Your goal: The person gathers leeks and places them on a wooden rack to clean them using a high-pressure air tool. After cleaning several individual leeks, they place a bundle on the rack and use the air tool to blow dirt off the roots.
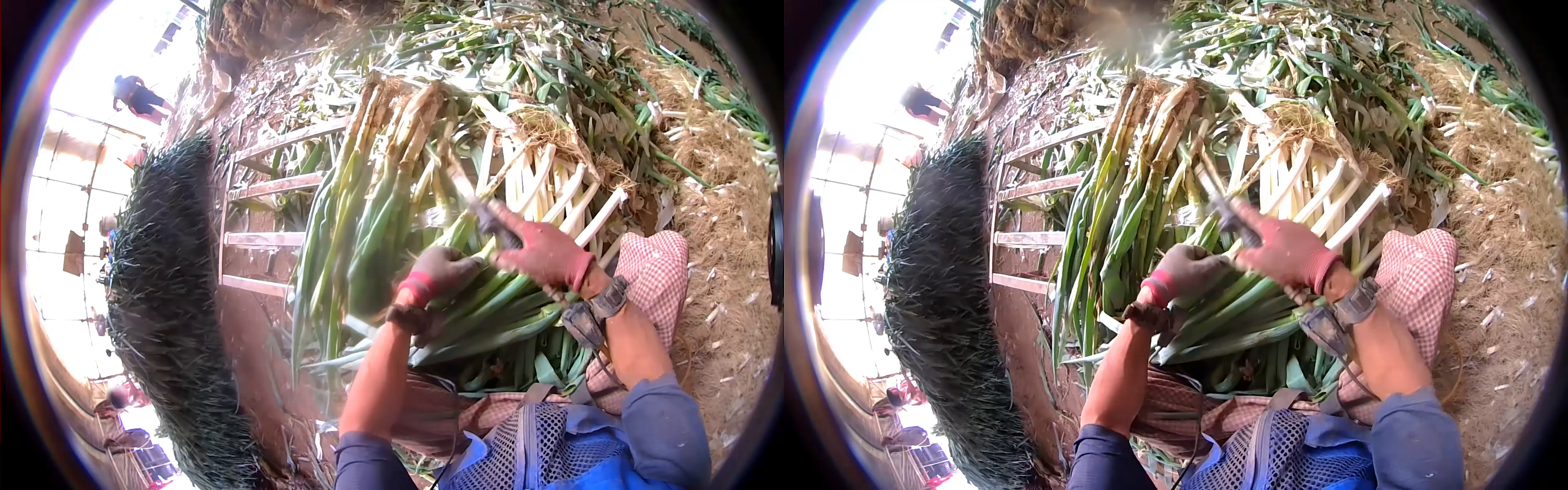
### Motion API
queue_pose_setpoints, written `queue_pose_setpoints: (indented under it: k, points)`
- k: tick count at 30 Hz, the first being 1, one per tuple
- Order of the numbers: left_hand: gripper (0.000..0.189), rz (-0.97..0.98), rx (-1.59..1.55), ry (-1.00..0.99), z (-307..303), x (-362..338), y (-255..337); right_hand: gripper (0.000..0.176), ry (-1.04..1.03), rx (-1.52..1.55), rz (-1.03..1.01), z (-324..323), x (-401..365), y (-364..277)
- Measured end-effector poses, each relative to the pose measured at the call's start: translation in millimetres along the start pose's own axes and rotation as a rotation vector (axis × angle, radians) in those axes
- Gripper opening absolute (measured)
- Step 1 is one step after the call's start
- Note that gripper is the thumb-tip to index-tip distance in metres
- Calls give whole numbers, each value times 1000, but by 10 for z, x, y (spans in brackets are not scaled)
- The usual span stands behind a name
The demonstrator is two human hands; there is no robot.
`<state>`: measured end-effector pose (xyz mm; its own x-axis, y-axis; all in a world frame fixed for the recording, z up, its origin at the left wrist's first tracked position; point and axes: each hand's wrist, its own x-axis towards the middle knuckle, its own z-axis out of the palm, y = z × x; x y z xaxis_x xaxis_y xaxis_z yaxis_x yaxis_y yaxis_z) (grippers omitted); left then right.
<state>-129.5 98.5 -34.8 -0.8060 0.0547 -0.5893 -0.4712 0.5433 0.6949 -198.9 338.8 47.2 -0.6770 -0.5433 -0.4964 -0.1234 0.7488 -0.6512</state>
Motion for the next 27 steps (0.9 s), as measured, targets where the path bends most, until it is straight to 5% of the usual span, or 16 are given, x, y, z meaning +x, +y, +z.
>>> queue_pose_setpoints:
  k: [2,4,8,12,17,27]
  points:
    - [38,-8,-125,-8,-69,126,-168,97,-107,51,-195,203,118,48]
    - [33,-133,-384,18,-175,157,-215,96,-101,-60,-17,103,119,-266]
    - [33,-78,-314,341,-344,174,-432,94,-51,-41,-57,287,395,-176]
    - [21,-57,404,820,-496,174,-392,93,59,-26,-47,275,646,-159]
    - [37,11,839,918,-644,524,-313,90,22,-26,-91,158,483,-241]
    - [45,-393,664,489,-916,857,131,94,3,116,-106,323,73,104]
